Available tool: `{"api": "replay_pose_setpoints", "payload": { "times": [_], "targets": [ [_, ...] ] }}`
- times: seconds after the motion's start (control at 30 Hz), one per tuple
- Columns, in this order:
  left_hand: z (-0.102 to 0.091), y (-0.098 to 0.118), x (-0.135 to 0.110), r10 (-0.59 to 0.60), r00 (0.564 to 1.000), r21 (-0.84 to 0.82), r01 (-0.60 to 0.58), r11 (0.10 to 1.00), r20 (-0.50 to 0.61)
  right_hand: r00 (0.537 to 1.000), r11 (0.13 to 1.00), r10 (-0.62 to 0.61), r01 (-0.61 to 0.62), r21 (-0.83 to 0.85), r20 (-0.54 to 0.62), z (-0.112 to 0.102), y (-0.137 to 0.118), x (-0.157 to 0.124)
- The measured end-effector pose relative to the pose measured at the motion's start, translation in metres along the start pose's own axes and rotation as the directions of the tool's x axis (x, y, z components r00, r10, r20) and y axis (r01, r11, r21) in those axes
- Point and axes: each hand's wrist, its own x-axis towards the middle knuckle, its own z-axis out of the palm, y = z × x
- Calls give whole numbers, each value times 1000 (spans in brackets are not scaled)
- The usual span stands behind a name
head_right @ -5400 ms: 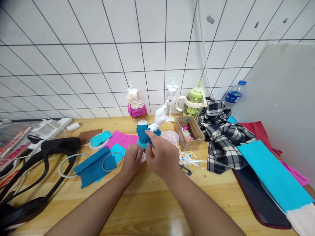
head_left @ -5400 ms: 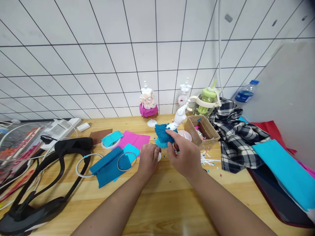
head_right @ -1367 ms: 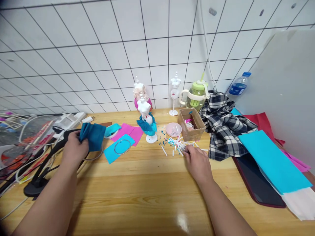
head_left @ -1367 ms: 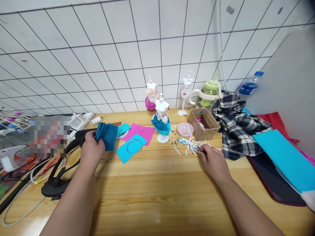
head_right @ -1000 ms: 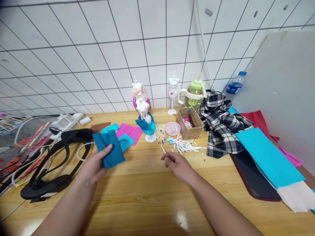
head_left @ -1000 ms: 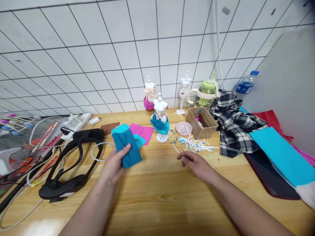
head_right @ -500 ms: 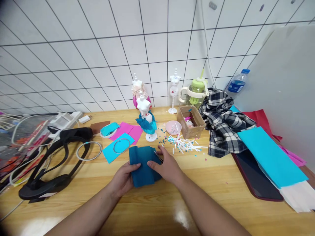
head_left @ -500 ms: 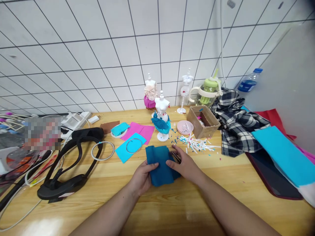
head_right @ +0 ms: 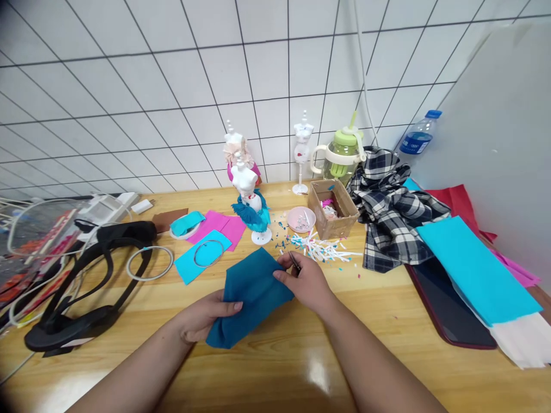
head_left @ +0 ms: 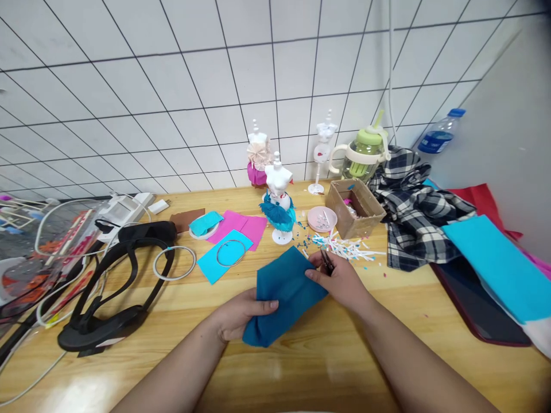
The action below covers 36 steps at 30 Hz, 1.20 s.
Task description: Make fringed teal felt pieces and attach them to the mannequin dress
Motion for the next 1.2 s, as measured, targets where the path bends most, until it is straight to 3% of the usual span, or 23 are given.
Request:
{"api": "replay_pose_setpoints", "payload": {
  "times": [0.17, 0.27, 0.33, 0.4, 0.43, 0.53, 0.63, 0.8, 0.93, 1.2],
  "targets": [
    [0, 0, -2, 50, 999, -19, -50, 999, -3, 999, 999, -34, 35, -42, 14, 5, 2, 1],
    [-3, 7, -2, 147, 973, -19, -153, 988, -180, 991, 996, -93, 91, -25, -94, 3, -1, 1],
    [-6, 13, -3, 237, 917, -69, -272, 960, -321, 993, 997, -56, 61, 52, -106, 1, -3, 0],
    [-8, 17, -4, 287, 860, -129, -370, 920, -421, 998, 988, 55, -60, 141, 42, 0, -4, -3],
    [-7, 17, -4, 279, 853, -161, -381, 910, -441, 982, 980, 107, -131, 151, 156, 1, -5, -5],
    [-3, 13, -1, 216, 891, -236, -328, 915, -399, 888, 954, 216, -280, 106, 406, 9, -3, -12],
    [2, 5, 5, 248, 899, -225, -342, 913, -362, 839, 919, 268, -370, 135, 473, 19, -2, -17],
    [3, -1, 11, 314, 871, -158, -395, 905, -377, 864, 924, 190, -318, 212, 467, 32, -5, -22],
    [-1, -2, 14, 363, 843, -103, -434, 895, -397, 855, 946, 147, -269, 182, 498, 37, -11, -26],
    [-1, -6, 17, 374, 840, -51, -426, 903, -393, 896, 975, 138, -197, 100, 422, 40, -15, -33]
  ]
}}
